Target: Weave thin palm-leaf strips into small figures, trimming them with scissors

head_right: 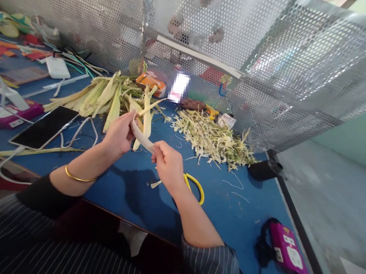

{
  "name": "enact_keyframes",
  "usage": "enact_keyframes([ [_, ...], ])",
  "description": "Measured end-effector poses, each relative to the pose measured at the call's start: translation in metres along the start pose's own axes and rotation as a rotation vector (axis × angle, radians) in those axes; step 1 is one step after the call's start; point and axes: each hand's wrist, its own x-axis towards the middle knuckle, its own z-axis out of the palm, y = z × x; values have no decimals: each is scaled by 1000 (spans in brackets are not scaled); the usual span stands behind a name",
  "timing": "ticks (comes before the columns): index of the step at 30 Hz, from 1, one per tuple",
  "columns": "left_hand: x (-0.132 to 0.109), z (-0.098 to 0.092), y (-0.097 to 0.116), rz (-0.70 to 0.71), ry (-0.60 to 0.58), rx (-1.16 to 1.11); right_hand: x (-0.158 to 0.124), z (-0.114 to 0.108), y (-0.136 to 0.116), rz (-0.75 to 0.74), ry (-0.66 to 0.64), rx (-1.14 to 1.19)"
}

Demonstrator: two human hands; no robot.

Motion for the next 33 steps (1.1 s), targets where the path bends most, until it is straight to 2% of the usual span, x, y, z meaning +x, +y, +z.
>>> enact_keyframes([
  [2,0,1,1,4,10,-20,-1,1,-4,-66,-51,-17],
  [4,-1,1,2,47,39,-46,-3,2,-7,-114,-41,-79],
  [8,-1,1,4,240,80,-107,-5,4,-6,-91,136,-238],
  [11,1,1,3,245,48,-82,-5,3,-1,-30,207,-207],
  [15,-2,2,-2,-17,-130,42,-3,1,1,91,304,-86],
  [17,-7,3,-7,-82,-254,168,-2,0,1,133,346,-51],
  [20,-17,2,-12,-54,-406,387,0,0,3,173,359,-4],
  [22,-22,2,-14,-25,-460,474,0,2,5,184,343,16],
  [28,-30,4,-15,59,-540,575,-1,7,10,174,325,-138],
  [33,-34,7,-18,68,-537,528,-3,10,10,161,335,-293],
])
